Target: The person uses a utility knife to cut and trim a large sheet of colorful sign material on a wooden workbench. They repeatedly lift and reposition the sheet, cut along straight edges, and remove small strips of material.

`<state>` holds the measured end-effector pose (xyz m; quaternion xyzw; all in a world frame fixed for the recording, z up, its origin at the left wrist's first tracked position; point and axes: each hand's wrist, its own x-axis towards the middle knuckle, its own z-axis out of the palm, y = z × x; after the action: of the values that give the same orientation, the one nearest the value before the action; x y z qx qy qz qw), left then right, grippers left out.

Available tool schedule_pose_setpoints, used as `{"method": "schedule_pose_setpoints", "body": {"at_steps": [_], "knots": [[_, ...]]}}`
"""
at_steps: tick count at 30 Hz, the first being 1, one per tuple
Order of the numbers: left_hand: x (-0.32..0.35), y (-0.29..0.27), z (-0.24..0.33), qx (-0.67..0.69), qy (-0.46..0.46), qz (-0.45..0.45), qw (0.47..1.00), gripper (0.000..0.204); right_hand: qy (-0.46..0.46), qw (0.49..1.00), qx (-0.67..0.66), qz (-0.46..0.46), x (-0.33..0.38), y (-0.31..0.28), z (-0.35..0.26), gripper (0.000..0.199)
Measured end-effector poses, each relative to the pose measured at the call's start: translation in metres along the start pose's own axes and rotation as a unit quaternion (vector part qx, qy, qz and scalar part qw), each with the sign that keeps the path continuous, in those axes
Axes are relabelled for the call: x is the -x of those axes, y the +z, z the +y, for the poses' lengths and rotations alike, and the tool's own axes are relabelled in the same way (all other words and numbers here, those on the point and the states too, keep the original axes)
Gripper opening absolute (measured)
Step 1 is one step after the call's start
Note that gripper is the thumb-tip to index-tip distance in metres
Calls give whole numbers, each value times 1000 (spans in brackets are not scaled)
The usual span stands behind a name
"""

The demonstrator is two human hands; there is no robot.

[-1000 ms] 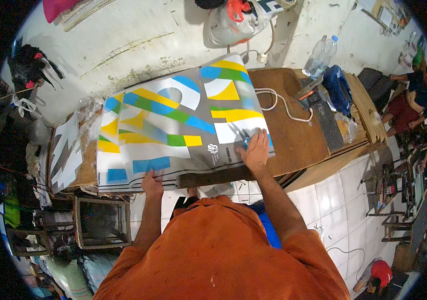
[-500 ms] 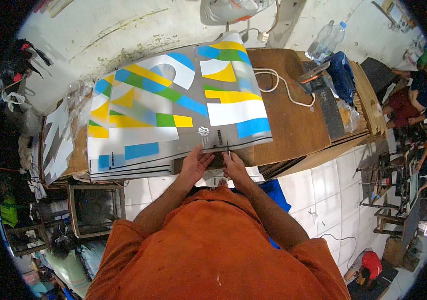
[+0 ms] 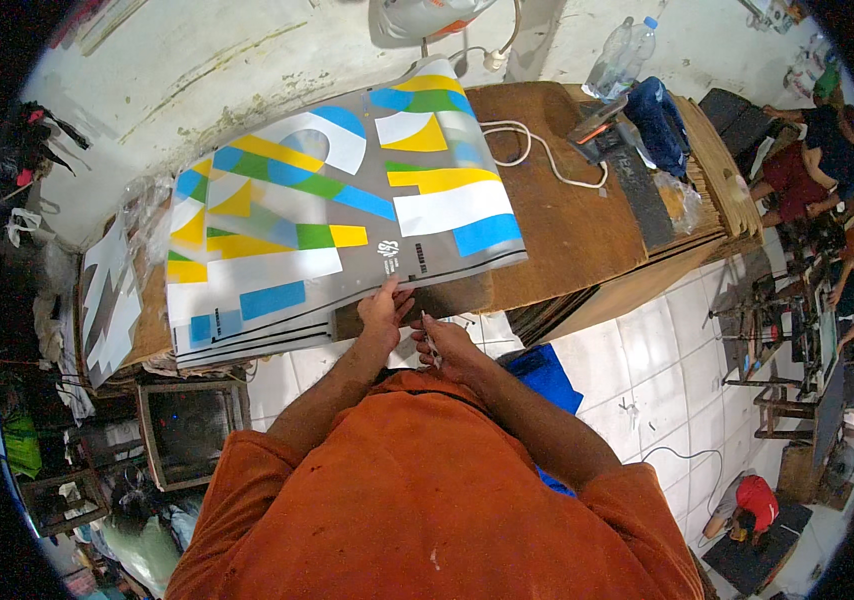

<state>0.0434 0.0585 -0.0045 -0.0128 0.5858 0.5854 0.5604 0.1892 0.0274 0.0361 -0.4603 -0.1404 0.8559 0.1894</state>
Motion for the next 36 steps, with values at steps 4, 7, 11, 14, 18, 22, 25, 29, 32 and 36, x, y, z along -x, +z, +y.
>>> {"method": "schedule_pose_setpoints", "body": {"at_steps": [4,7,11,14,18,22,25,29,32,36], "knots": [[-1,-2,1,-13,8,9,1000,25,-11,1000,-27,-9,-9,3,3,33],[-2,-4,0,-23,15,6,1000,24,-54,998,-26,-18,-19,7,5,33],[1,-7,1,-32,12,-6,999,24,-70,996,-61,14,-36,17,1,28],[4,-7,5,-36,2,-12,999,23,-72,994,-69,46,-41,25,-2,26],[2,-8,6,-40,9,-8,999,23,-74,991,-51,95,-40,33,-8,26],[-1,-7,6,-38,21,-3,999,23,-89,991,-54,82,-46,40,-22,27],[5,-1,16,-48,14,10,999,23,-91,985,-27,143,-59,43,-33,27],[28,8,37,-47,-22,8,999,25,-81,989,-16,120,-77,37,-46,27],[39,13,48,-40,-30,5,999,27,-89,988,-8,124,-91,35,-53,29],[30,14,50,-45,-27,34,998,28,-87,989,-11,115,-102,33,-60,27]]}}
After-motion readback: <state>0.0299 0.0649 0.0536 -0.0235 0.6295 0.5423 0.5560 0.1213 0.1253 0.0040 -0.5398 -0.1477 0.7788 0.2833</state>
